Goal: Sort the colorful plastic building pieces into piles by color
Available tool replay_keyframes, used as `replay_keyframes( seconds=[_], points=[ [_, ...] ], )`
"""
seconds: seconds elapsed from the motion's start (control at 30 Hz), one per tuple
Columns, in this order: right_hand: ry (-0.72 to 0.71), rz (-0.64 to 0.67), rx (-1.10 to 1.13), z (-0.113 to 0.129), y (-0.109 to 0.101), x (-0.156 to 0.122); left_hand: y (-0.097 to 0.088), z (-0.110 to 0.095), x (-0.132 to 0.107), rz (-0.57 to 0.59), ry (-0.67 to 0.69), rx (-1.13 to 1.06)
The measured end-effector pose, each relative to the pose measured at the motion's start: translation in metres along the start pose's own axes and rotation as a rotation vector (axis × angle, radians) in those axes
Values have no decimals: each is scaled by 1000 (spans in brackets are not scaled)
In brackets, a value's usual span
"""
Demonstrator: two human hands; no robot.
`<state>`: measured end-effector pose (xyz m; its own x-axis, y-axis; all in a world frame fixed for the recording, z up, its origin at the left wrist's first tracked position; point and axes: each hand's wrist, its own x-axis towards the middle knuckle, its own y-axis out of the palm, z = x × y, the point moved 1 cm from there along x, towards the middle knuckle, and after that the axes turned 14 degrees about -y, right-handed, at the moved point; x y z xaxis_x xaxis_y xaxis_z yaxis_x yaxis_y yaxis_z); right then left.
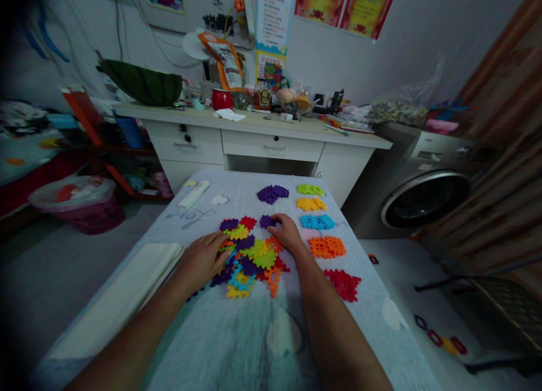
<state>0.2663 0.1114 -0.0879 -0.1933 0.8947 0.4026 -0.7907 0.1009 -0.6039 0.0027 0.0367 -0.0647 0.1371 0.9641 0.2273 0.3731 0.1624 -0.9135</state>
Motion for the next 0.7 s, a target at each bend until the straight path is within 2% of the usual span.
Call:
replay_keyframes(
  seconds=[0.1, 0.27, 0.47, 0.7],
  points=[
    [8, -23, 5, 0, 0, 1, 2, 1, 0, -9, 0, 2],
    [117, -116, 9, -5, 2, 16, 4, 3, 1, -12, 2, 17],
    [88, -292, -128, -16, 9, 60, 8, 6, 1, -24, -13, -30],
    [194, -375, -215, -34, 16, 108, 9, 10, 3, -23, -27, -95]
  ],
)
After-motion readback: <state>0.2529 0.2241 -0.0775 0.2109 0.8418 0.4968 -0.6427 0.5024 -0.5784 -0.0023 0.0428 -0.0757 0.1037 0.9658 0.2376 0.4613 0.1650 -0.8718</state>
